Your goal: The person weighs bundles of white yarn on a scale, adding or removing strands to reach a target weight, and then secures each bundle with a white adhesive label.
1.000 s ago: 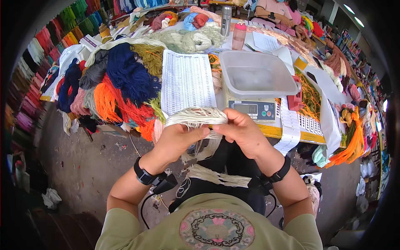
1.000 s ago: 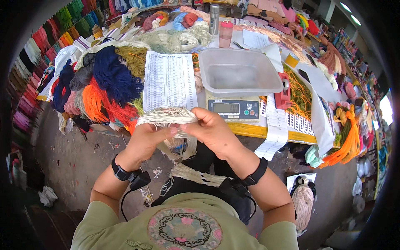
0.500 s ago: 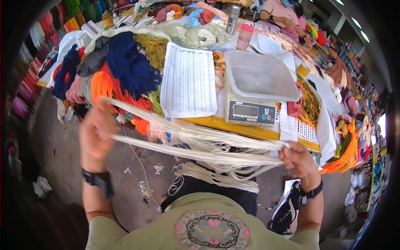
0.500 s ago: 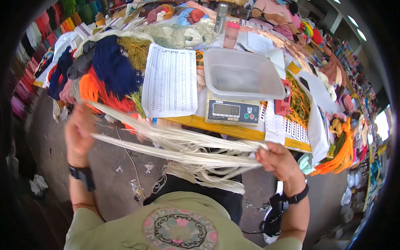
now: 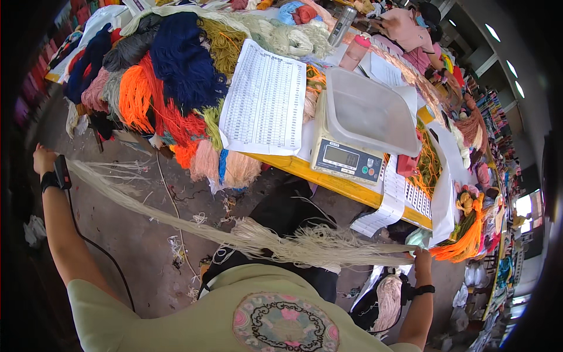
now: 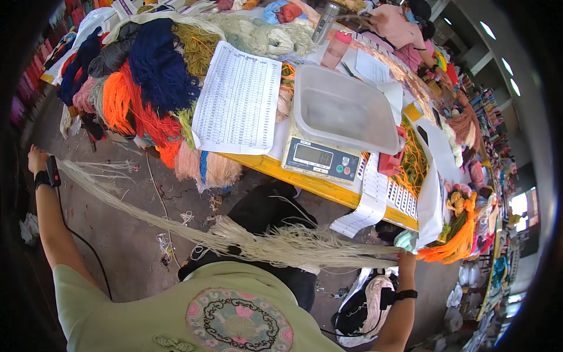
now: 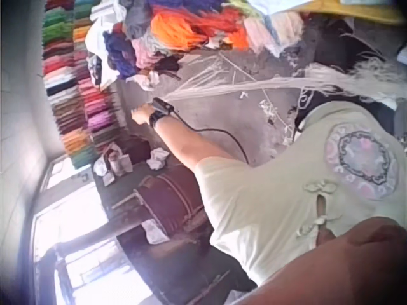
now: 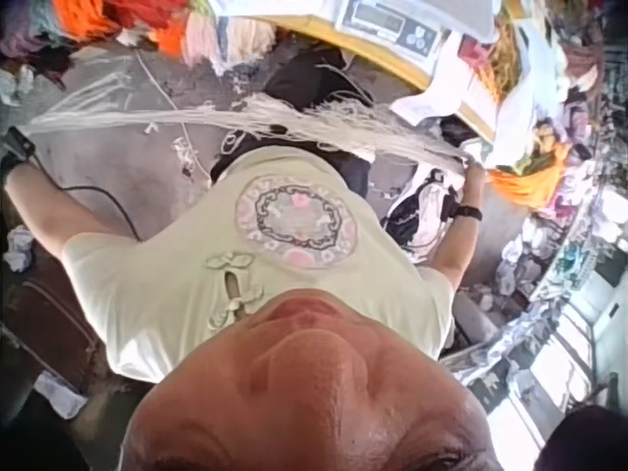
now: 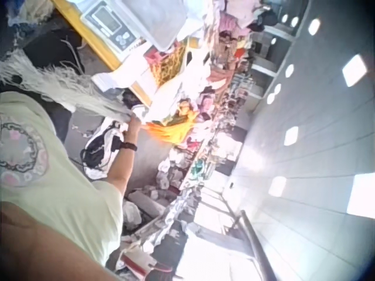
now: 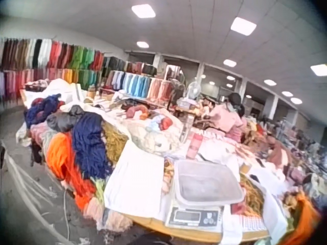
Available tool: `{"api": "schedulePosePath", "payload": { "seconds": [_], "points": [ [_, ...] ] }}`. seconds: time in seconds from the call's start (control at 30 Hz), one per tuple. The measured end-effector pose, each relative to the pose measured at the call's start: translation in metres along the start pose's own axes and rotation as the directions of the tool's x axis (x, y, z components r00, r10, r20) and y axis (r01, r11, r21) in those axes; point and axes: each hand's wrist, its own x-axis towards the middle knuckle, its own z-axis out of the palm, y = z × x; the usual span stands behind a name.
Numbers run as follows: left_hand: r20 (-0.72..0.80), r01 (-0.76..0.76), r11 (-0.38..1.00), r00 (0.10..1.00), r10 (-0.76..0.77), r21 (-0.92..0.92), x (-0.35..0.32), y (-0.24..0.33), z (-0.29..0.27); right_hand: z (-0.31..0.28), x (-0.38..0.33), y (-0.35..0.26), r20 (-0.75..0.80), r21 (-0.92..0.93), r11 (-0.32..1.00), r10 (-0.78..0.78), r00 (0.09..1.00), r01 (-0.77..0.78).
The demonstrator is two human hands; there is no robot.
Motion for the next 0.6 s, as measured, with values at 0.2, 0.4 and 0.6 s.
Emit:
{"api": "schedulePosePath", "payload": {
  "seconds": [0.2,0.4,0.6],
  "points": [
    [0.180,0.227,0.865,0.970,-0.161,-0.448,-0.047,-0.005,0.008,-0.022,-0.046,-0.105,0.389,0.299,0.954,-0.133,0.912,0.012],
    [0.841,0.765,0.398,0.541,0.029,-0.506,-0.391,0.117,0.172,-0.147,-0.121,-0.270,0.099,0.969,0.202,-0.845,0.526,0.142],
    [0.835,0.351,0.860,0.531,0.143,-0.370,-0.530,0.116,0.250,-0.261,-0.103,-0.442,-0.164,0.939,-0.131,-0.983,0.077,0.317]
  ]
}}
